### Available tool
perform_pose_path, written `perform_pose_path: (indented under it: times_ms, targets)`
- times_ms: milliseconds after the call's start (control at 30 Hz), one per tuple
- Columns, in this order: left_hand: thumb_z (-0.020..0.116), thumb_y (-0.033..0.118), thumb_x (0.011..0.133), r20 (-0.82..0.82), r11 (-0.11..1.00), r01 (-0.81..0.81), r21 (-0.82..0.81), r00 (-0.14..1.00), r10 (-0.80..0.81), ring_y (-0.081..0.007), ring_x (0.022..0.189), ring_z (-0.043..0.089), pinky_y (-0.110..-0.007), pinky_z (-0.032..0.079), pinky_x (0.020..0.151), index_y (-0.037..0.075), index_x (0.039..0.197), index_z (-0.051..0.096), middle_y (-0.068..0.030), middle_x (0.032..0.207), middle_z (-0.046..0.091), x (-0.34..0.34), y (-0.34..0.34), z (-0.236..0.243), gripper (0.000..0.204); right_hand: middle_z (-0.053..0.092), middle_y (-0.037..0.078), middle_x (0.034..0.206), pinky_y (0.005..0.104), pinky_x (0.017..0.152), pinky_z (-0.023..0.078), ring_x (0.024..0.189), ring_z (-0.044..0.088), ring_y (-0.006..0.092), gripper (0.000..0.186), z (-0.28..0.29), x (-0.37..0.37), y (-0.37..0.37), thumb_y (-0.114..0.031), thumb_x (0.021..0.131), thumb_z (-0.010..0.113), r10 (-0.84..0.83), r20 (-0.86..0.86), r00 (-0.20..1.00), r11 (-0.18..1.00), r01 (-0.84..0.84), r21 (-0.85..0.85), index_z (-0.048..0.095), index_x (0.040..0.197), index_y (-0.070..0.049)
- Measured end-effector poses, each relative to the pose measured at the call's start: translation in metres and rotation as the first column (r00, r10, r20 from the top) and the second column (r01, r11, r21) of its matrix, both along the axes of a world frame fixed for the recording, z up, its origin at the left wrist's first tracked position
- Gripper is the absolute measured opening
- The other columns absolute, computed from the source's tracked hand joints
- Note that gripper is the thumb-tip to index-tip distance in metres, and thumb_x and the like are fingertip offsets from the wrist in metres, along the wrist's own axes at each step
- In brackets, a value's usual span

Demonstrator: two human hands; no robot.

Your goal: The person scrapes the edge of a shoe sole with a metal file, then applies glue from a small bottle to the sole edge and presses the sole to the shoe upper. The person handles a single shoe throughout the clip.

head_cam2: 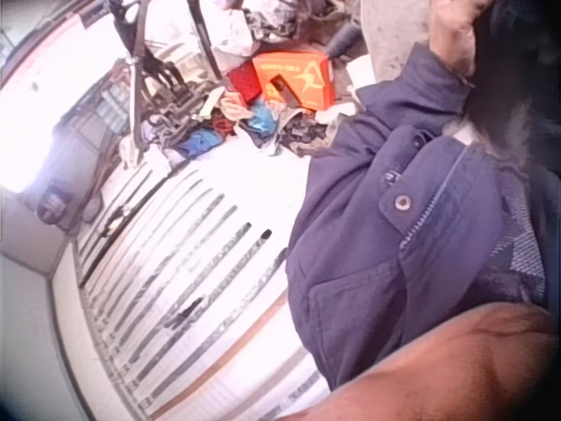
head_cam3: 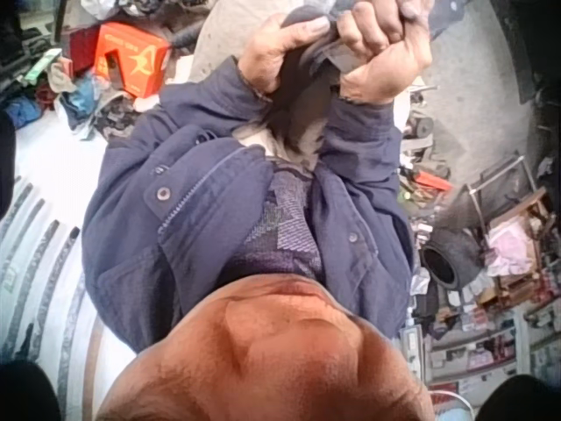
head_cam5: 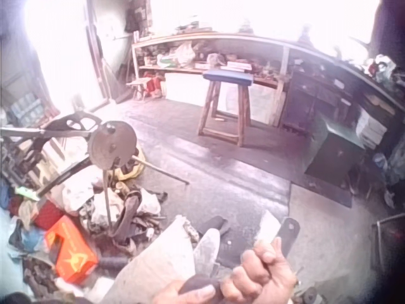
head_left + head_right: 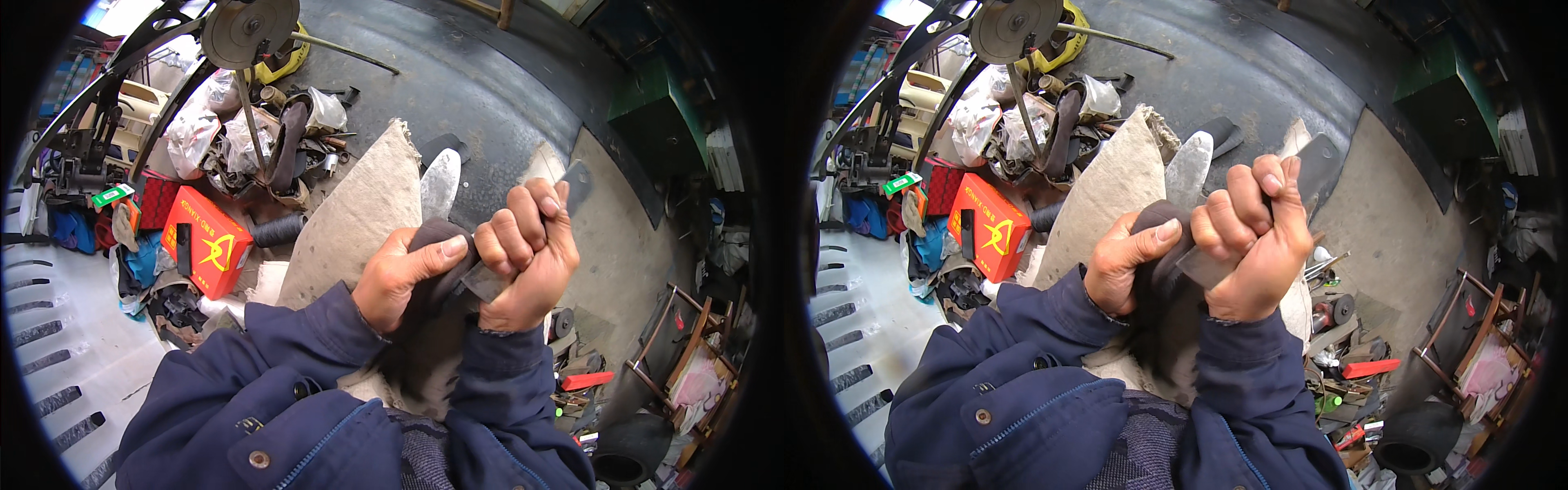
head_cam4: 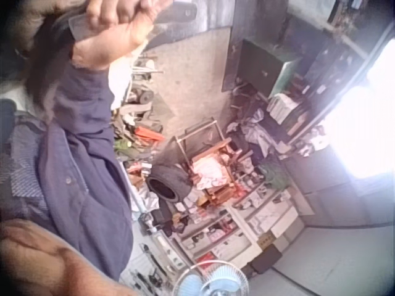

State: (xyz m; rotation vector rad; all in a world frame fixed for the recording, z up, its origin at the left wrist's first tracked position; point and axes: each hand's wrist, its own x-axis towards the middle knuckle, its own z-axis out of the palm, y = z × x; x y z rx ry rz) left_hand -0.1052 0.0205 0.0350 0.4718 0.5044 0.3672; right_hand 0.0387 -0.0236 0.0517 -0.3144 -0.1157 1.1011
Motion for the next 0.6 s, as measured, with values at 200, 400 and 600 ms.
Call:
perform_pose_path:
  times_ms: [200,400,600]
  targets:
    - [0.065,0.026,0.099,-0.028,1.000,-0.019,-0.019,0.999,0.018,-0.0082,0.082,0.060,-0.026,0.049,0.077,0.002,0.101,0.067,-0.0018,0.091,0.067,0.001,-0.001,-0.003,0.024,0.028,-0.007,0.062,0.0242,0.039,0.023,0.045,0.021,0.0044,0.031,-0.002,0.004,-0.002,-0.035,0.111,0.038,-0.015,-0.094,0.995,0.998,0.009,-0.059,0.046,0.088,-0.015]
    - [0.067,0.024,0.097,-0.046,0.997,-0.032,-0.066,0.999,0.029,-0.0099,0.084,0.062,-0.026,0.050,0.078,0.001,0.104,0.067,-0.0031,0.092,0.067,0.001,-0.001,0.000,0.024,0.030,-0.005,0.062,0.0236,0.043,0.025,0.045,0.025,0.0052,0.031,-0.010,0.014,-0.004,-0.031,0.111,0.035,-0.010,-0.228,0.974,1.000,0.011,0.005,0.046,0.089,-0.012]
    - [0.065,0.023,0.098,-0.041,0.998,-0.036,-0.052,0.999,0.034,-0.0112,0.085,0.062,-0.027,0.050,0.080,0.000,0.107,0.067,-0.0047,0.094,0.068,0.000,-0.001,0.003,0.025,0.030,-0.006,0.062,0.0238,0.041,0.023,0.044,0.023,0.0054,0.033,-0.010,0.013,-0.003,-0.033,0.111,0.036,-0.021,-0.218,0.976,0.999,0.014,-0.032,0.046,0.088,-0.012]
